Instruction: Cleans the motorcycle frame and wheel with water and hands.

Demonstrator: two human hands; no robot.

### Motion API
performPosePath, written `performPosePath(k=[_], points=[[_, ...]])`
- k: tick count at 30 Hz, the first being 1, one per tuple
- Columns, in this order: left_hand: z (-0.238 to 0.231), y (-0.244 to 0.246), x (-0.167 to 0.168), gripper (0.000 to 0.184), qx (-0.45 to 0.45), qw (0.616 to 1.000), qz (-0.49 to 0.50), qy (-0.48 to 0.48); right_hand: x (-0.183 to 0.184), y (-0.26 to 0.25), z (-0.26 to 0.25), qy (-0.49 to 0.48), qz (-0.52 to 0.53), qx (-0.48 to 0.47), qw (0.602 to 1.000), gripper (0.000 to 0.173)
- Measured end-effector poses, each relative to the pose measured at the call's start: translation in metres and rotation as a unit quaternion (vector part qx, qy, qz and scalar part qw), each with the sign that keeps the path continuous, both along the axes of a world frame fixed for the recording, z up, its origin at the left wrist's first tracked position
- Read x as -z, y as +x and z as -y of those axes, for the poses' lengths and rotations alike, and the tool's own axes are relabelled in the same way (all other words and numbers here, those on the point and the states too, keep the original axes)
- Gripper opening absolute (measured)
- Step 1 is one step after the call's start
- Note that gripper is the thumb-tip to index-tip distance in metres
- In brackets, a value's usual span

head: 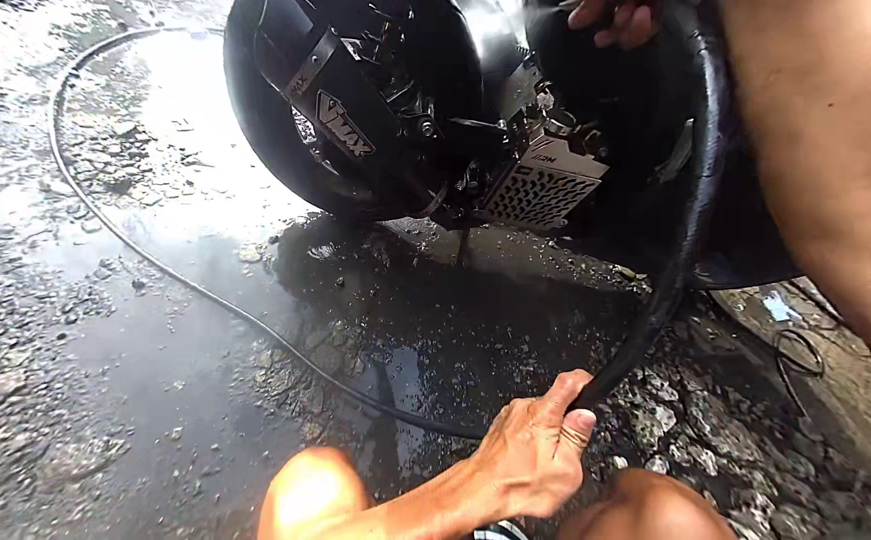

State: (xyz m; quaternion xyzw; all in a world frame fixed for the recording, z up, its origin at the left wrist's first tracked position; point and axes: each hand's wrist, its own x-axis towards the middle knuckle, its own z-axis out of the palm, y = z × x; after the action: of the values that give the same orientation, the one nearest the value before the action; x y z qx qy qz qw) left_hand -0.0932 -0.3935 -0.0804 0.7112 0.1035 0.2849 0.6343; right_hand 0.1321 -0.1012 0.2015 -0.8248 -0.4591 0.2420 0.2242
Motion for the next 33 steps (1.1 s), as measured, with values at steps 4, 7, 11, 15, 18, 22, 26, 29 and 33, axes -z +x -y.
performPosePath(k=[4,7,11,15,18,22,26,29,33], points=[[0.018,0.003,0.006,0.045,0.018,1.0,-0.008,0.01,0.034,-0.068,0.031,-0.021,-0.007,-0.076,0.997,0.025],[0.02,0.004,0.009,0.045,0.005,1.0,-0.02,0.001,0.055,-0.096,0.02,-0.011,-0.032,-0.099,0.995,0.025],[0.02,0.002,0.007,0.048,-0.035,0.998,-0.033,-0.042,0.083,-0.113,-0.015,0.023,-0.132,-0.086,0.987,0.01],[0.018,-0.001,0.003,0.05,-0.057,0.996,-0.028,-0.065,0.107,-0.127,-0.041,0.02,-0.205,0.045,0.977,0.01],[0.01,0.0,0.005,0.05,-0.05,0.997,-0.011,-0.049,0.106,-0.127,-0.041,0.019,-0.218,0.07,0.973,0.009],[-0.003,0.002,-0.002,0.047,-0.033,0.999,0.001,-0.014,0.072,-0.102,-0.039,-0.013,-0.097,0.042,0.994,0.009],[-0.013,0.012,-0.008,0.048,-0.08,0.997,0.024,0.007,0.041,-0.075,-0.05,-0.031,0.109,0.029,0.993,0.001],[-0.023,0.021,-0.005,0.05,-0.109,0.993,0.036,0.017,0.035,-0.074,-0.058,-0.055,0.226,0.015,0.973,0.011],[-0.038,0.033,0.001,0.051,-0.11,0.993,0.031,0.013,0.04,-0.086,-0.064,-0.099,0.355,-0.044,0.928,0.017]])
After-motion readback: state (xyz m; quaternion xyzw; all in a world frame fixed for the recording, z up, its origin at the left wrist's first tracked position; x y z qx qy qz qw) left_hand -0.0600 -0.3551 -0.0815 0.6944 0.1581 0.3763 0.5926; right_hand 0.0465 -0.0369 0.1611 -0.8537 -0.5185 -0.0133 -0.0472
